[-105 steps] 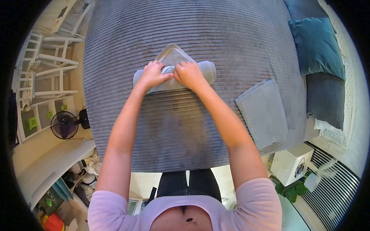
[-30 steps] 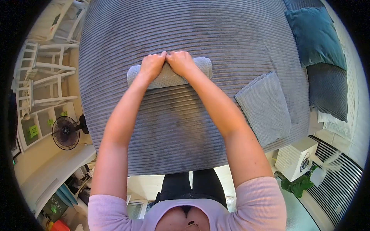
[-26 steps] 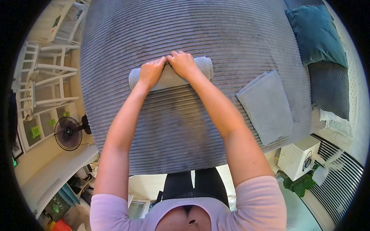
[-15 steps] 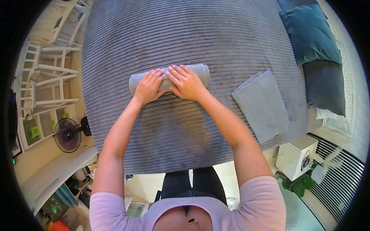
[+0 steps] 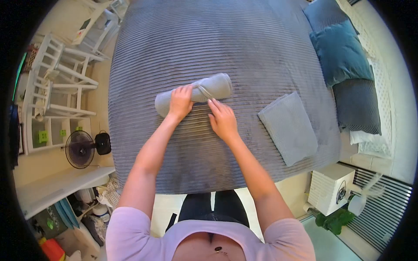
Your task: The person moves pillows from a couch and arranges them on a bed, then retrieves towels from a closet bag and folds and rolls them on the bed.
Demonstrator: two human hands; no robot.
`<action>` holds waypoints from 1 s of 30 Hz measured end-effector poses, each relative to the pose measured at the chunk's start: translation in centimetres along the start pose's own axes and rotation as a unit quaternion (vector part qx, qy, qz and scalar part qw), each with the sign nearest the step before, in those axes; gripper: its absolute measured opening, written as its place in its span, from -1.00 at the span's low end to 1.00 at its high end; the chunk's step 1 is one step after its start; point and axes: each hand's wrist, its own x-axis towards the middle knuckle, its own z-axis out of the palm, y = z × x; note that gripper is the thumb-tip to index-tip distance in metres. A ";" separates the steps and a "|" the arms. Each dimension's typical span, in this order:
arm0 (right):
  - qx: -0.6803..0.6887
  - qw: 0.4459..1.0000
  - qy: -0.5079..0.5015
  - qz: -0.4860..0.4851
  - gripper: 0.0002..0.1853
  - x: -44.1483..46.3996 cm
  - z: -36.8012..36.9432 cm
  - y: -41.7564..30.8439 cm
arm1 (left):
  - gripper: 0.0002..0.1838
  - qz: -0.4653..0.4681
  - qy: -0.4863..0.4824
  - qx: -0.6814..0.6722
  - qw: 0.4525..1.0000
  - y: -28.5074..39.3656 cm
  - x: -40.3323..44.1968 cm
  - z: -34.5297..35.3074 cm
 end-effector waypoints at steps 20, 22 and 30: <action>0.105 0.931 -0.192 0.292 -0.66 -13.8 -7.6 -4.6 | -0.16 -0.335 -0.008 0.006 0.942 -10.5 -7.3 -7.0; 0.096 0.925 -0.210 0.302 -0.66 -13.7 -7.5 -5.5 | -0.14 -0.293 -0.044 0.070 0.953 -8.6 -8.1 -7.1; 0.057 0.910 -0.293 0.287 -0.67 -16.2 -8.2 -5.6 | -0.17 -0.264 -0.025 0.060 0.962 -9.2 -8.9 -7.1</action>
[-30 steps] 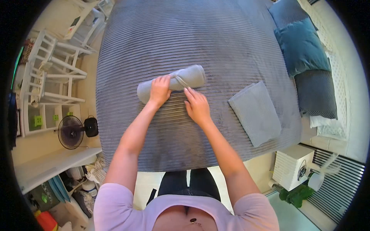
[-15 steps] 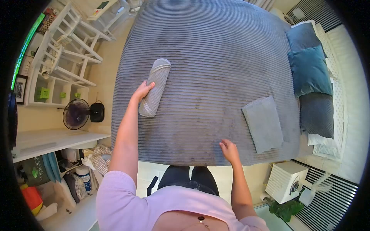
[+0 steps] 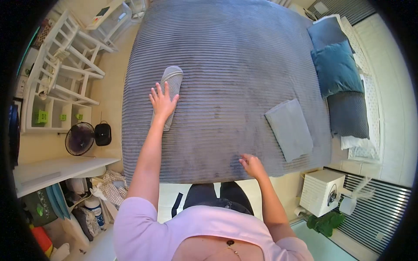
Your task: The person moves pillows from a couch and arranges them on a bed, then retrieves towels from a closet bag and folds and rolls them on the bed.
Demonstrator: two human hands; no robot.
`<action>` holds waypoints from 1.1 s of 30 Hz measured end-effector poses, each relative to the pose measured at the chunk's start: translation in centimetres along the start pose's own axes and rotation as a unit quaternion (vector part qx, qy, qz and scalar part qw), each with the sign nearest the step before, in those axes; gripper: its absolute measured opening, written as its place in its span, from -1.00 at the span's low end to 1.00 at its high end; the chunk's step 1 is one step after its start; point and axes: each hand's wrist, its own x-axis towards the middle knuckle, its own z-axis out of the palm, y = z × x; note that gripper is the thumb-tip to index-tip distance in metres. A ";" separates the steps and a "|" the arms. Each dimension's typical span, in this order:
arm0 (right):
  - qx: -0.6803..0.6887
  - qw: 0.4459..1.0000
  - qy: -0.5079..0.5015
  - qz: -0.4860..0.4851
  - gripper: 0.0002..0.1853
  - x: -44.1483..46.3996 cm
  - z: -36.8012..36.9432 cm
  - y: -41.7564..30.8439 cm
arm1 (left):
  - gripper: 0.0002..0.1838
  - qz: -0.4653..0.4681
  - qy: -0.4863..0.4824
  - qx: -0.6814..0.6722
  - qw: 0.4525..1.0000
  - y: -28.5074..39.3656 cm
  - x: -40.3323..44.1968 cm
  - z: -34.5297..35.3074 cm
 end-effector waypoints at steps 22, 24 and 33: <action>0.489 0.747 0.393 0.219 -0.23 1.9 -13.9 34.5 | -0.41 0.034 -0.461 -0.229 0.856 23.5 -24.7 -8.0; 0.526 0.734 0.367 0.225 -0.30 2.5 -17.0 32.9 | -0.42 0.029 -0.455 -0.243 0.856 24.6 -24.4 -8.1; -0.073 0.861 0.393 -0.315 -0.48 -5.3 -25.6 10.9 | -0.52 -0.180 -0.304 -0.613 0.706 32.0 -19.5 -11.0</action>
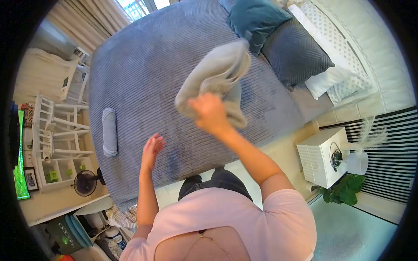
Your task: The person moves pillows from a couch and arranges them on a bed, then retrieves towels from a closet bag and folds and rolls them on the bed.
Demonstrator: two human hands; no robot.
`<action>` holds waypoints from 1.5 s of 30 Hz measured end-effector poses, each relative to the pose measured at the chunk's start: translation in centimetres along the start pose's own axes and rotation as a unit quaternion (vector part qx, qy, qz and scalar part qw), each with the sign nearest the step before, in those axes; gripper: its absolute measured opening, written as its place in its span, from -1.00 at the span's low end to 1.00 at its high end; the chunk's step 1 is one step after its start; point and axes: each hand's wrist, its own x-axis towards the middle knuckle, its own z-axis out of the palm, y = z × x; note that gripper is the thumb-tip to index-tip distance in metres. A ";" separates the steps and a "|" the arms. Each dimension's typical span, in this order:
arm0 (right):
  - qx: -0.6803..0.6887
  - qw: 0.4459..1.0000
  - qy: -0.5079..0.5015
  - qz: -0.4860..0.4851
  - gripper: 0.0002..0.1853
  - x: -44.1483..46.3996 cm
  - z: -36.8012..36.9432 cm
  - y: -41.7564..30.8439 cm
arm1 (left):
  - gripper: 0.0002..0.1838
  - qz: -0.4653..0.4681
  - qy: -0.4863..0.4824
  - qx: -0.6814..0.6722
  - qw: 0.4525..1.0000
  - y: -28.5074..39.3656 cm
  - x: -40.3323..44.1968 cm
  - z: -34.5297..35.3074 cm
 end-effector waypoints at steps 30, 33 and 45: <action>0.327 0.893 -0.304 0.057 -0.58 -11.4 22.0 -9.2 | -0.66 -0.047 0.274 -0.331 0.902 -16.6 -2.7 -6.3; 0.309 0.708 -0.634 -0.024 -0.68 -9.9 15.1 -12.1 | -0.63 -0.109 0.258 -0.306 0.910 -19.9 -5.3 -11.8; 0.101 0.941 -0.248 0.207 -0.63 -2.9 24.8 -5.9 | -0.63 0.168 0.217 0.349 0.896 -13.0 2.4 -8.7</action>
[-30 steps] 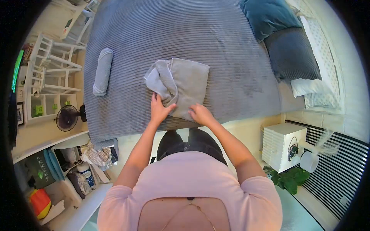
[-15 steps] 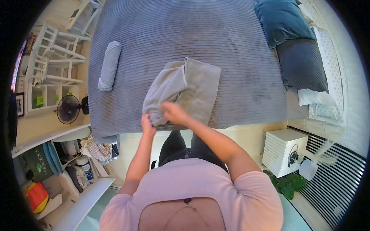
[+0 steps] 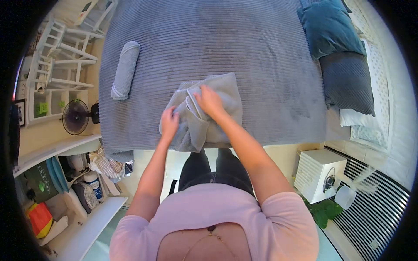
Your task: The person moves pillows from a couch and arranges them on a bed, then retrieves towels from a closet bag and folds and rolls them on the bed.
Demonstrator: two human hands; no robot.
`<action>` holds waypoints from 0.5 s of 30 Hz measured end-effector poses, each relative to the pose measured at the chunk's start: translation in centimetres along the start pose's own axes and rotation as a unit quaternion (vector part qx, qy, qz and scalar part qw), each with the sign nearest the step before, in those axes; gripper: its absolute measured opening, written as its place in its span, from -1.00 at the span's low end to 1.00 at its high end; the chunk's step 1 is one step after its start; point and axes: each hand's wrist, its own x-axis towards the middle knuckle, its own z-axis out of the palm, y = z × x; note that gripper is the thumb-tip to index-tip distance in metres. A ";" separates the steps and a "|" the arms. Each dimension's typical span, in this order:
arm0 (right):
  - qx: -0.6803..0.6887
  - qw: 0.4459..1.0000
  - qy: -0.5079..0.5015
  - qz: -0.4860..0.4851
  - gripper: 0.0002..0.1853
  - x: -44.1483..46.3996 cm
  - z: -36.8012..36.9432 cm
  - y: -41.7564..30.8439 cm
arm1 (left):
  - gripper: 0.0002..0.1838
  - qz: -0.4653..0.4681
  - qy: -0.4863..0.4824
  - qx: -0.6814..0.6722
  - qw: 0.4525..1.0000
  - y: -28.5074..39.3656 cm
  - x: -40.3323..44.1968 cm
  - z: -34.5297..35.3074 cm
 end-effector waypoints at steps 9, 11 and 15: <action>-0.039 0.995 -0.091 0.011 -0.71 4.6 4.5 2.9 | -0.69 -0.101 0.015 -0.113 0.988 0.8 4.0 2.8; 0.206 0.977 0.020 -0.052 -0.77 4.4 0.0 2.9 | -0.67 -0.110 0.039 -0.107 0.987 2.2 5.4 -0.2; 0.500 0.842 -0.204 -0.002 -0.85 3.4 -17.7 -5.3 | -0.59 0.261 0.046 -0.151 0.952 13.9 11.7 -5.7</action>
